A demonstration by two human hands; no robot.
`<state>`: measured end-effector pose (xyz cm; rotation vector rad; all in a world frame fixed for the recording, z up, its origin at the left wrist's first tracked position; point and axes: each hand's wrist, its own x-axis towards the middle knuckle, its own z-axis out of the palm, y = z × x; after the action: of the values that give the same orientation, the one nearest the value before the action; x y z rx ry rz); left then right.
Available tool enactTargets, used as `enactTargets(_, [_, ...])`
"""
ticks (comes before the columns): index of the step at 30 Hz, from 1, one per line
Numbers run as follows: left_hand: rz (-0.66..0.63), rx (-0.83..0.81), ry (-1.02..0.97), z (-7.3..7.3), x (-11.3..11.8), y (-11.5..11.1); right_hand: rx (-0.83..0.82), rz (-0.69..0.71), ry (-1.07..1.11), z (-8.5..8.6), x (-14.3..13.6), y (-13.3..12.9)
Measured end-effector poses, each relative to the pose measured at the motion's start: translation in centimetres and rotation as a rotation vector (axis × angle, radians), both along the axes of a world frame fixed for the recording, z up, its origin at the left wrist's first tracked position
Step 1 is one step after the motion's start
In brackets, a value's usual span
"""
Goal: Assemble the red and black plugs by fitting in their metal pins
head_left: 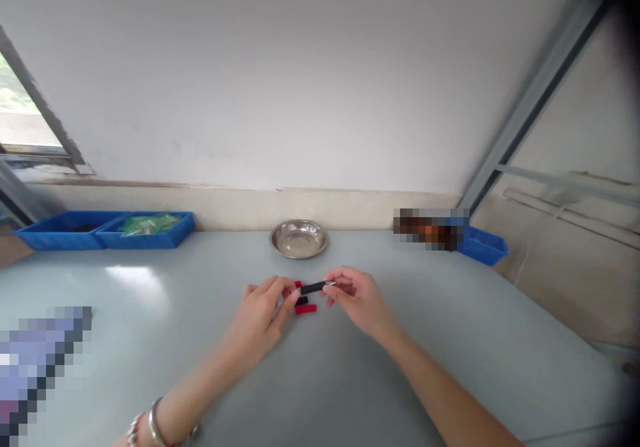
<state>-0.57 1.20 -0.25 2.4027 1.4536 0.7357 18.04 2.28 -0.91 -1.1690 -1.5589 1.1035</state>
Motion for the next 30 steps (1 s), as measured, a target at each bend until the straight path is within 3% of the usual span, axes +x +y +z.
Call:
enactTargets(13, [-0.034, 0.012, -0.058, -0.24, -0.27, 0.36, -0.006, 0.023, 0.025, -0.08, -0.03, 0.05])
enactTargets(24, [-0.018, 0.093, -0.063, -0.40, -0.28, 0.52, 0.217, 0.057, -0.216, -0.09, 0.18, -0.08])
enactTargets(30, [-0.014, 0.101, -0.053, -0.25, -0.16, 0.38, 0.233, 0.040, -0.301, -0.19, 0.17, -0.19])
